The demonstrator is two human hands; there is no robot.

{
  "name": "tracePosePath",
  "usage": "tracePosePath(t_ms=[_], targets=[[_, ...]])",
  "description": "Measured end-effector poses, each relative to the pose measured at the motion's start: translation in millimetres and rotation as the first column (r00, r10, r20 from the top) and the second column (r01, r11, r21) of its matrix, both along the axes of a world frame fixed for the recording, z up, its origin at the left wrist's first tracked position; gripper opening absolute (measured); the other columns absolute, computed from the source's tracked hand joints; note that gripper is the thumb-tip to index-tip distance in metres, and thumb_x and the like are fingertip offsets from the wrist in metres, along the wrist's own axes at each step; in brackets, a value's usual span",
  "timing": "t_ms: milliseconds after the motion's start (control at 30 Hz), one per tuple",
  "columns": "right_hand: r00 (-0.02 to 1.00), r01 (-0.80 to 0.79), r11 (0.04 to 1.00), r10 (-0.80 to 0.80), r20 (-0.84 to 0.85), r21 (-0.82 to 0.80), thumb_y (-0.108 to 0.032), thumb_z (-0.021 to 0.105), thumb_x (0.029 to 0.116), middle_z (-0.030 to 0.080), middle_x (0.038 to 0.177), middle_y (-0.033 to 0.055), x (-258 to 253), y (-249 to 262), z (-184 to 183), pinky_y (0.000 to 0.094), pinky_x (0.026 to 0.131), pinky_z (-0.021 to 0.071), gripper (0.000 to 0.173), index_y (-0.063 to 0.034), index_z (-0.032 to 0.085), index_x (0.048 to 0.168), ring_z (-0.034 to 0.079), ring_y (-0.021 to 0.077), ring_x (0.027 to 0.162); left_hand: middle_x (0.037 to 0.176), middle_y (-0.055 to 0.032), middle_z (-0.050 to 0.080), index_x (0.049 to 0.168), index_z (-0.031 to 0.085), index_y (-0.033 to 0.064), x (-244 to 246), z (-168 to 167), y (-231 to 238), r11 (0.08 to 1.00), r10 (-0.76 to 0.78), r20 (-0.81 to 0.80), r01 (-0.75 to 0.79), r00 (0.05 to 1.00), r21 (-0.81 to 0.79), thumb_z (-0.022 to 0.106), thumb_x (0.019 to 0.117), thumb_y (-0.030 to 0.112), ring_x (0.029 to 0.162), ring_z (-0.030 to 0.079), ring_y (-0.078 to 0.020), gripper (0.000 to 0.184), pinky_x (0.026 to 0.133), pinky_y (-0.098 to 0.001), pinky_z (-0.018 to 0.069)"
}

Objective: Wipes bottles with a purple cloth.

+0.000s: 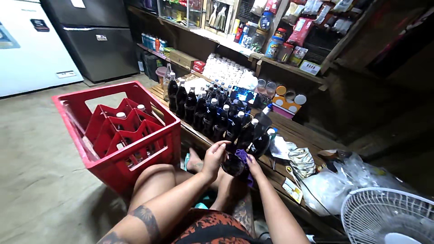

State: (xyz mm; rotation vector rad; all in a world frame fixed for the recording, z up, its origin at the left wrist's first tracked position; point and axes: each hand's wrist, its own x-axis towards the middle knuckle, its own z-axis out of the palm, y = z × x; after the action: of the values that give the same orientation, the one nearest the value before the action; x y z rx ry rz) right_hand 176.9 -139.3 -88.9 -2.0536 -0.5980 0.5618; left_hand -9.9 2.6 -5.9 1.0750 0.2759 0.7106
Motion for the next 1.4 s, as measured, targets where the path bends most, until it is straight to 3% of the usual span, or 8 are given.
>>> tracePosePath(t_ms=[133, 267, 500, 600, 700, 833, 1133, 1400], targets=[[0.991, 0.122, 0.992, -0.121, -0.066, 0.023, -0.019, 0.049, 0.1084, 0.055, 0.143, 0.0255, 2, -3, -6, 0.0469, 0.114, 0.0391, 0.042, 0.0035, 0.048, 0.144, 0.053, 0.0319, 0.134, 0.103, 0.0024, 0.068, 0.121, 0.066, 0.0029, -11, 8, -5, 0.943, -0.256, -0.02, 0.254, 0.966, 0.213, 0.051, 0.1006, 0.014, 0.081, 0.06, -0.0023, 0.027, 0.076, -0.0224, 0.0518], [0.983, 0.156, 0.988, -0.157, -0.094, -0.014, -0.022, 0.05, 0.1081, 0.056, 0.14, 0.026, 0, -3, -3, 0.0478, 0.112, 0.0401, 0.043, 0.0025, 0.049, 0.144, 0.055, 0.0321, 0.131, 0.12, -0.0116, 0.068, 0.128, 0.065, -0.0025, -13, 11, -3, 0.734, -0.375, -0.075, 0.345, 0.924, 0.585, 0.057, 0.0986, 0.013, 0.104, 0.064, -0.0079, 0.034, 0.095, -0.0275, 0.052], [0.944, 0.265, 0.964, -0.263, -0.2, -0.017, -0.035, 0.052, 0.1071, 0.053, 0.142, 0.0286, 1, -6, -10, 0.0533, 0.112, 0.0396, 0.055, 0.0017, 0.045, 0.148, 0.052, 0.0373, 0.133, 0.114, -0.0185, 0.073, 0.123, 0.068, -0.0058, -17, 10, -8, 0.458, -0.494, -0.003, 0.263, 0.869, 0.849, 0.061, 0.0975, 0.009, 0.11, 0.07, -0.0218, 0.03, 0.102, -0.0389, 0.0532], [0.941, 0.251, 0.968, -0.244, -0.234, 0.001, -0.034, 0.057, 0.1047, 0.054, 0.141, 0.029, 0, -6, 0, 0.0548, 0.11, 0.0409, 0.056, 0.0013, 0.046, 0.147, 0.053, 0.0383, 0.131, 0.106, -0.0118, 0.076, 0.114, 0.073, -0.0009, -18, 0, -18, 0.521, -0.483, 0.109, 0.185, 0.869, 0.833, 0.056, 0.1022, 0.017, 0.103, 0.07, -0.0135, 0.028, 0.098, -0.0333, 0.0542], [0.96, 0.149, 0.987, -0.158, -0.233, -0.055, -0.035, 0.06, 0.103, 0.054, 0.141, 0.0286, 4, -10, 11, 0.0548, 0.112, 0.0389, 0.058, 0.0016, 0.047, 0.146, 0.052, 0.0383, 0.133, 0.103, 0.0033, 0.074, 0.115, 0.072, 0.0098, -22, 3, -25, 0.716, -0.393, 0.181, 0.177, 0.901, 0.675, 0.056, 0.1044, 0.024, 0.077, 0.063, 0.005, 0.025, 0.069, -0.0161, 0.0543], [0.979, 0.038, 0.988, -0.066, -0.195, -0.147, -0.037, 0.063, 0.1011, 0.054, 0.141, 0.0289, 14, -13, 18, 0.0556, 0.114, 0.0365, 0.061, 0.0026, 0.049, 0.145, 0.051, 0.0397, 0.135, 0.086, 0.0064, 0.072, 0.115, 0.074, 0.0214, -21, 0, -24, 0.931, -0.183, 0.17, 0.115, 0.968, 0.348, 0.064, 0.0993, 0.028, 0.067, 0.062, 0.0, 0.021, 0.063, -0.0191, 0.0532], [0.997, -0.077, 0.992, 0.076, -0.009, -0.102, -0.042, 0.057, 0.1025, 0.055, 0.141, 0.0259, -3, 8, 9, 0.0598, 0.111, 0.039, 0.051, -0.0087, 0.057, 0.142, 0.052, 0.042, 0.133, 0.077, 0.0019, 0.069, 0.112, 0.065, 0.0048, -26, -17, -12, 0.979, 0.144, 0.038, -0.148, 0.989, 0.139, 0.046, 0.096, 0.007, 0.066, 0.065, -0.0059, 0.025, 0.066, -0.024, 0.0571], [0.861, -0.48, 0.877, 0.467, 0.203, 0.016, -0.04, 0.059, 0.1011, 0.057, 0.139, 0.0205, -67, 36, 77, 0.0583, 0.108, 0.0422, 0.046, -0.0161, 0.061, 0.141, 0.055, 0.0368, 0.129, 0.076, 0.0011, 0.065, 0.112, 0.061, -0.0005, -26, -24, -6, 0.969, 0.23, -0.014, -0.227, 0.973, 0.099, 0.042, 0.097, 0.003, 0.063, 0.063, -0.0058, 0.025, 0.062, -0.0227, 0.0555]])
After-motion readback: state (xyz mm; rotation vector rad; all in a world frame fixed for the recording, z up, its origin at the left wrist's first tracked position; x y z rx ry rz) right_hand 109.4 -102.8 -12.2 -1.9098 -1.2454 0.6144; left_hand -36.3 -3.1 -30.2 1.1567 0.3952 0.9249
